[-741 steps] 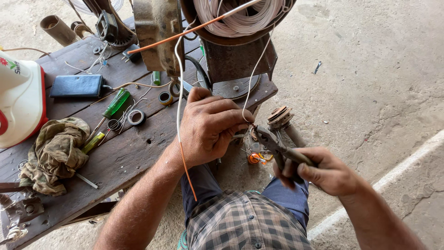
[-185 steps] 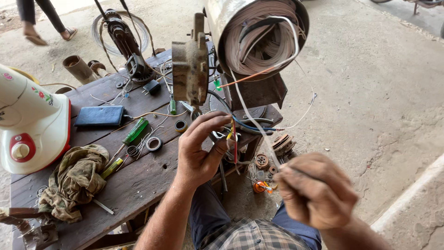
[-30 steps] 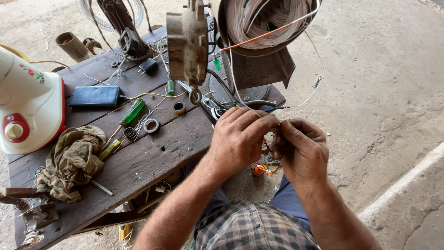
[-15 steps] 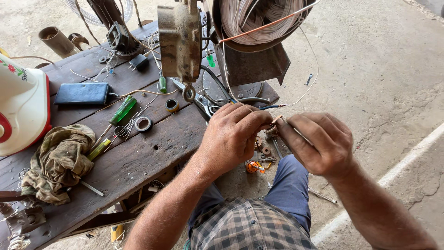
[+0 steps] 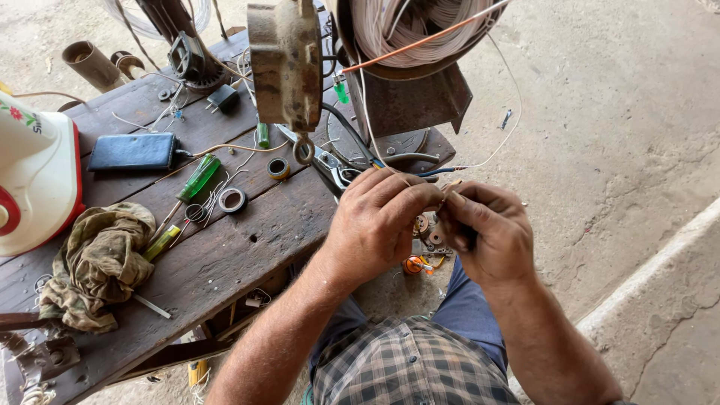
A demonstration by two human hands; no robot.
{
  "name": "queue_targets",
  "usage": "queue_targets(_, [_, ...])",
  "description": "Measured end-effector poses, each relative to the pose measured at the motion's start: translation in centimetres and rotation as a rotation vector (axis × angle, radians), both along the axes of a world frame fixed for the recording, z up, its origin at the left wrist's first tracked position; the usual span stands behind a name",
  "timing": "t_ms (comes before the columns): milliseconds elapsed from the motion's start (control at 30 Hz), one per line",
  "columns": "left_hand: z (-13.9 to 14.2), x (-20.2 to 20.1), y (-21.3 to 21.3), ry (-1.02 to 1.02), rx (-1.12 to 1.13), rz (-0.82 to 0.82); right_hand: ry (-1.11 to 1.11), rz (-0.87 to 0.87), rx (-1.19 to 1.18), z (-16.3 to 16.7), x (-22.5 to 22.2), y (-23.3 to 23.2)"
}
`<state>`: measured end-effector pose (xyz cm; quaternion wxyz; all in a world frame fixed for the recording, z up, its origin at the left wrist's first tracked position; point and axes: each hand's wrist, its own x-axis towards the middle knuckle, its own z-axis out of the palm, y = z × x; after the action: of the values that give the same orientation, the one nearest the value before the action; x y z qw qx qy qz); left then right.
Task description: The person sits at a workbench preparing electrical wires. They pull wire from a large spool, strip insulation from wire ends using pliers, twist the exposed strands by hand, and arrange the colored wires near a motor housing on the bench.
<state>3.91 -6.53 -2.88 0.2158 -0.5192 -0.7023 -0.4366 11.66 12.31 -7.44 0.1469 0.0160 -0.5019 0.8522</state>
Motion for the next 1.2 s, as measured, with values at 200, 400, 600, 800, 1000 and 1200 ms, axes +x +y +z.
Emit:
queue_targets(200, [-0.1,-0.2,-0.3,-0.017,0.022,-0.019,0.099,-0.037,0.162,0.0,0.7,0.1])
queue_targets(400, [-0.2,-0.5,-0.3,-0.009,-0.025,-0.016,0.788,-0.694,1.549,4.1,-0.1,1.9])
queue_targets(600, [-0.5,-0.2,0.1,0.016,0.004,0.006,0.793,-0.555,1.699,4.6,0.2,2.1])
queue_targets(800, [-0.8,0.0,0.5,0.077,0.052,0.053,0.077,-0.157,0.274,-0.4,0.6,-1.2])
queue_targets(1000, [-0.8,-0.1,0.1,0.068,-0.001,0.041,0.078,-0.023,0.234,-0.9,0.3,1.1])
queue_targets(1200, [-0.6,-0.2,0.1,0.042,-0.006,0.022,0.738,-0.657,1.565,2.2,-0.1,2.3])
